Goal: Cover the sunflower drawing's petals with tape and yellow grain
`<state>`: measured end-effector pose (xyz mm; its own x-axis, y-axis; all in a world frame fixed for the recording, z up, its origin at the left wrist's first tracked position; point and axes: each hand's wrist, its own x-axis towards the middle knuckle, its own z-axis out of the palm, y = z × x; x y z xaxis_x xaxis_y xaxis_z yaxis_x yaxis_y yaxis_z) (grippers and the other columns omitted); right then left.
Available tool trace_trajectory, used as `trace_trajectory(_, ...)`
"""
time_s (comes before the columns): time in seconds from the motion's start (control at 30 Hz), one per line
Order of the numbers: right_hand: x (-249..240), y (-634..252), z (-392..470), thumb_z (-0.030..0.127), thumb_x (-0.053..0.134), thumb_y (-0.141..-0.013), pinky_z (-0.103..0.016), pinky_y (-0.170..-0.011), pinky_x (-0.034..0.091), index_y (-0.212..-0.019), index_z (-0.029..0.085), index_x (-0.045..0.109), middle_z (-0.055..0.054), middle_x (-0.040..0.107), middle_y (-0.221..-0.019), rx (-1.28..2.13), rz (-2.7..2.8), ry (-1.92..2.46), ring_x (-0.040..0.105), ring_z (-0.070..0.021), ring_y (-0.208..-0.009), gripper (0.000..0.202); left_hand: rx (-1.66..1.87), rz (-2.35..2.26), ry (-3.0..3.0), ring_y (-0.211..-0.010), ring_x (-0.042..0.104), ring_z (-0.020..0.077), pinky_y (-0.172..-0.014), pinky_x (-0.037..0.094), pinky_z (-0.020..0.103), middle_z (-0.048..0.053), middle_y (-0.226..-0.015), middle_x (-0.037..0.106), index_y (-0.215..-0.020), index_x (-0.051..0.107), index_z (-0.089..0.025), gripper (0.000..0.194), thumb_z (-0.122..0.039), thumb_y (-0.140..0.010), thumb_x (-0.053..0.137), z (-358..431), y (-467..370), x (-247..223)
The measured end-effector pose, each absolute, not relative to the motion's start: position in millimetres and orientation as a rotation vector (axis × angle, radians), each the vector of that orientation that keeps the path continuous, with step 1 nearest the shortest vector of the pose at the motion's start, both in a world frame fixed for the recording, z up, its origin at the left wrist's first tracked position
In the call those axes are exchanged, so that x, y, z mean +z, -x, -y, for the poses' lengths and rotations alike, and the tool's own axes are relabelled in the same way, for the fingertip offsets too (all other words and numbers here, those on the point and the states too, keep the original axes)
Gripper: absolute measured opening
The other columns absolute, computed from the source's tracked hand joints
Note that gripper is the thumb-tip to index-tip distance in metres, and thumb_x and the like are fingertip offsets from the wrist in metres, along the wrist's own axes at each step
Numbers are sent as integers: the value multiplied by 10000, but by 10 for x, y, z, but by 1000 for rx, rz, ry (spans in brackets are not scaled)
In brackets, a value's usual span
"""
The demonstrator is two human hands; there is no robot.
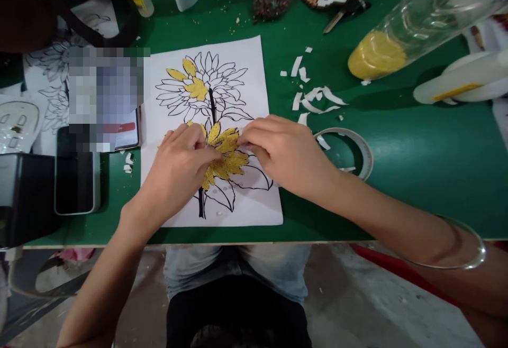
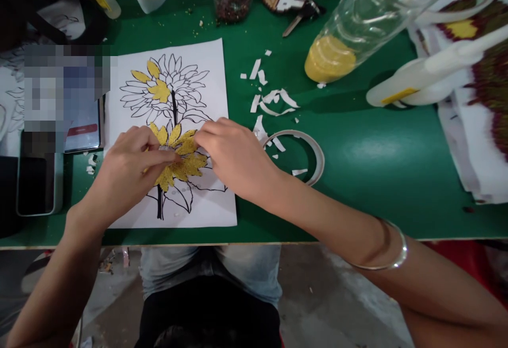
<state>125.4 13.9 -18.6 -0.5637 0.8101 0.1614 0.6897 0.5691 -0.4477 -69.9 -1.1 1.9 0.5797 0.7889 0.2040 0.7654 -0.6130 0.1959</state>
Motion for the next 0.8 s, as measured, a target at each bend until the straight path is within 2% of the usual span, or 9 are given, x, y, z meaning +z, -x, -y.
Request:
trace_trajectory(0.27,-116,-1255,-126,95,492,-839,-296,-661,462,-862,159,669,-55,681,-838,465,2403,1155,582,-169,-771,189,643,-1655,-2575,-647,436,142,-580,351,282,17,-665,465,-840,707,-186,251,-66,-825,487,294,726,25)
trace_trajectory(0.4,-141,-1154,-155,71,455,-844,-310,-680,448,-813,147,677,-67,643,-773,470,2516,945,529,-172,-761,237,635,-1734,-2535,-620,392,145,-564,335,283,18,-644,470,-780,700,-180,196,-62,-790,544,464,699,-48)
trace_trajectory(0.67,-139,-1012,-233,66,420,-849,-318,-655,369,-666,156,648,-61,580,-712,422,2654,912,467,-168,-728,306,740,-1749,-2527,-612,347,151,-570,298,289,19,-627,468,-807,692,-183,168,-66,-787,572,576,644,-138)
trace_trajectory(0.8,-102,-1001,-236,56,394,-852,-319,-643,335,-686,157,647,-60,568,-715,372,2728,880,444,-164,-707,319,771,-1729,-2523,-606,332,153,-573,287,297,21,-626,484,-803,691,-185,146,-77,-778,598,589,653,-157)
